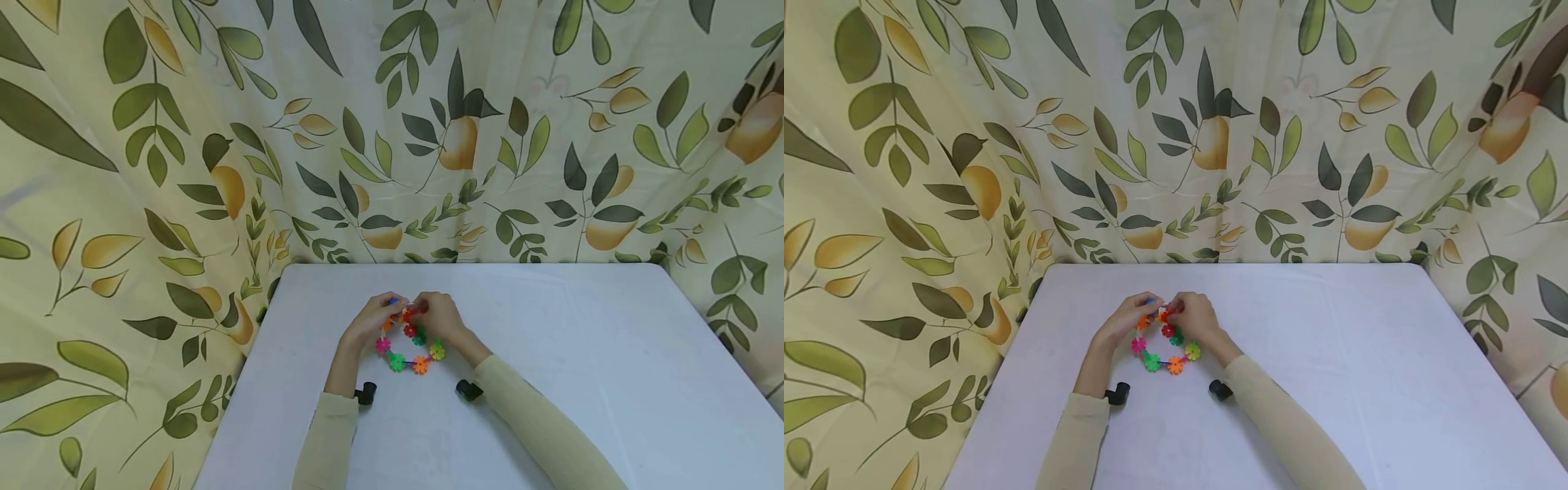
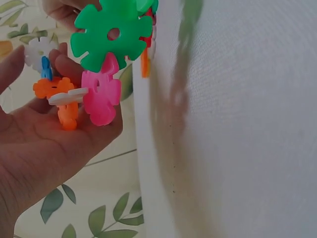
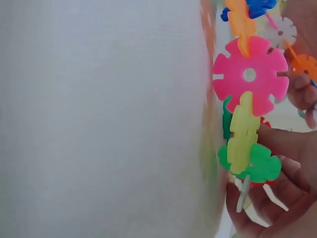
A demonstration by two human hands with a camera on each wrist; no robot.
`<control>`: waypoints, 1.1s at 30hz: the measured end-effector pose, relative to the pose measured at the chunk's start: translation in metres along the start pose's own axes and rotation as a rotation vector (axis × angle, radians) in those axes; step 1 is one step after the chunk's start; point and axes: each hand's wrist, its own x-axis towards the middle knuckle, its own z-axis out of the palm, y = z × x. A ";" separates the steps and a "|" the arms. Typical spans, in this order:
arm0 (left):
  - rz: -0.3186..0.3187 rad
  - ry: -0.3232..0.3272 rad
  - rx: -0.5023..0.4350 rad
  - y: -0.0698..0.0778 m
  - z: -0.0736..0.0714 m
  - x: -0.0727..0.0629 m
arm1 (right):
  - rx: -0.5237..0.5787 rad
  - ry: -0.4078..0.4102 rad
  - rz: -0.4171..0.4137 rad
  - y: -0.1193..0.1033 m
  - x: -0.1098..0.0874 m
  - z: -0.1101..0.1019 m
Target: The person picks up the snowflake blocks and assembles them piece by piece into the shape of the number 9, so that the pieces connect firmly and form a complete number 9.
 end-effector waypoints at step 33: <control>0.000 -0.036 0.068 0.000 -0.011 -0.001 | 0.668 0.096 0.130 -0.009 -0.023 -0.029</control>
